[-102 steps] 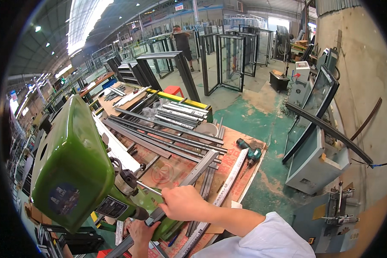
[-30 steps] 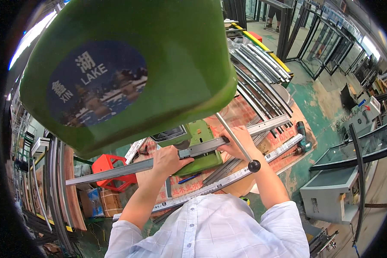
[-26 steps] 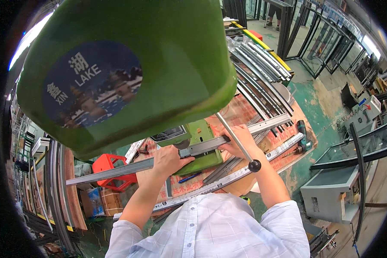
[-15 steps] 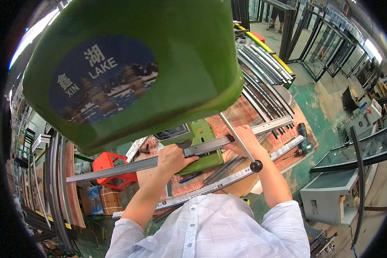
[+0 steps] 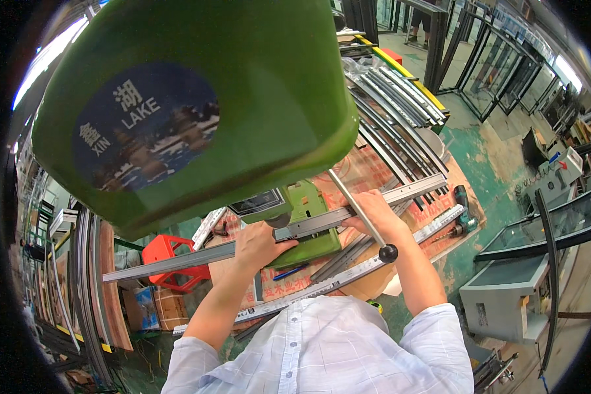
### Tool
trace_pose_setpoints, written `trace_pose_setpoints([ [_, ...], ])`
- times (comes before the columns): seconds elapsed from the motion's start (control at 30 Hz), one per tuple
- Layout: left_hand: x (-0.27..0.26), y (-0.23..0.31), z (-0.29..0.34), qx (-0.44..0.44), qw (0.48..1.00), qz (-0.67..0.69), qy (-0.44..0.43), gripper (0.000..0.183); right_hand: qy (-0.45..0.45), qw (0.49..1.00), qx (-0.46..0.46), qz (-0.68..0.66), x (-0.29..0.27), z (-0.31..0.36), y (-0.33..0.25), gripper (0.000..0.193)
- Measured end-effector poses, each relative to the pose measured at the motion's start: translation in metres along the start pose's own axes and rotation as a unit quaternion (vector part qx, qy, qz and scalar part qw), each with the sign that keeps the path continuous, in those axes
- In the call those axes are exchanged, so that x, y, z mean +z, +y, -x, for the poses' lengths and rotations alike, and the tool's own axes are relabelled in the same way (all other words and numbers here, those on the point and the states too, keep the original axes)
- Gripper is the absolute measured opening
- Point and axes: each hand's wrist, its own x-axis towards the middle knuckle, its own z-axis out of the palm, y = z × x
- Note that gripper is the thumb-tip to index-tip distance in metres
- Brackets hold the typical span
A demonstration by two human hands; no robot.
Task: Drilling holes into aluminum or metal profiles using a bench drill press in a factory setting.
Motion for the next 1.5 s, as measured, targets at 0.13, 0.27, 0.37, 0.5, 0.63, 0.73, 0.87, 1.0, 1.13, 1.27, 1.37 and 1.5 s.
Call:
trace_pose_setpoints([
  [0.13,-0.001,-0.004,0.001,0.014,1.000,-0.012,0.013,0.065,0.009,1.000,-0.008,-0.009,0.002,0.001,0.002,0.037],
  [0.27,-0.001,-0.004,-0.001,0.019,0.999,-0.030,0.003,0.066,0.006,1.000,-0.009,0.013,0.002,0.000,0.002,0.036],
  [0.37,-0.004,-0.003,-0.001,0.035,0.999,-0.033,0.015,0.065,0.013,0.987,0.031,-0.155,-0.015,-0.014,-0.014,0.038],
  [0.5,-0.007,-0.001,-0.002,-0.015,0.996,-0.037,-0.083,0.063,0.241,0.919,-0.007,-0.313,-0.082,-0.047,-0.067,0.036],
  [0.63,-0.004,-0.006,-0.005,-0.028,0.988,-0.047,-0.141,0.060,0.325,0.834,-0.055,-0.442,-0.147,-0.080,-0.138,0.047],
  [0.73,0.002,-0.011,-0.005,-0.007,0.992,-0.032,-0.118,0.060,0.376,0.847,0.009,-0.376,-0.173,-0.107,-0.172,0.044],
  [0.87,0.007,-0.015,-0.001,-0.003,0.994,-0.034,-0.100,0.061,0.247,0.760,-0.039,-0.600,-0.193,-0.144,-0.178,0.045],
  [1.0,0.004,-0.014,-0.002,-0.025,0.990,-0.027,-0.137,0.069,0.160,0.633,-0.059,-0.755,-0.196,-0.172,-0.169,0.045],
  [1.13,-0.002,-0.011,-0.005,-0.029,0.990,-0.017,-0.138,0.064,0.353,0.697,0.008,-0.625,-0.189,-0.167,-0.163,0.039],
  [1.27,-0.005,-0.009,-0.006,-0.030,0.987,-0.030,-0.153,0.060,0.330,0.695,-0.045,-0.638,-0.186,-0.145,-0.165,0.036],
  [1.37,-0.003,-0.008,-0.005,-0.019,0.990,-0.030,-0.133,0.062,0.336,0.682,-0.033,-0.649,-0.185,-0.132,-0.177,0.036],
  [1.5,-0.001,-0.010,-0.005,-0.019,0.993,-0.028,-0.116,0.063,0.350,0.697,-0.032,-0.625,-0.185,-0.126,-0.203,0.036],
])
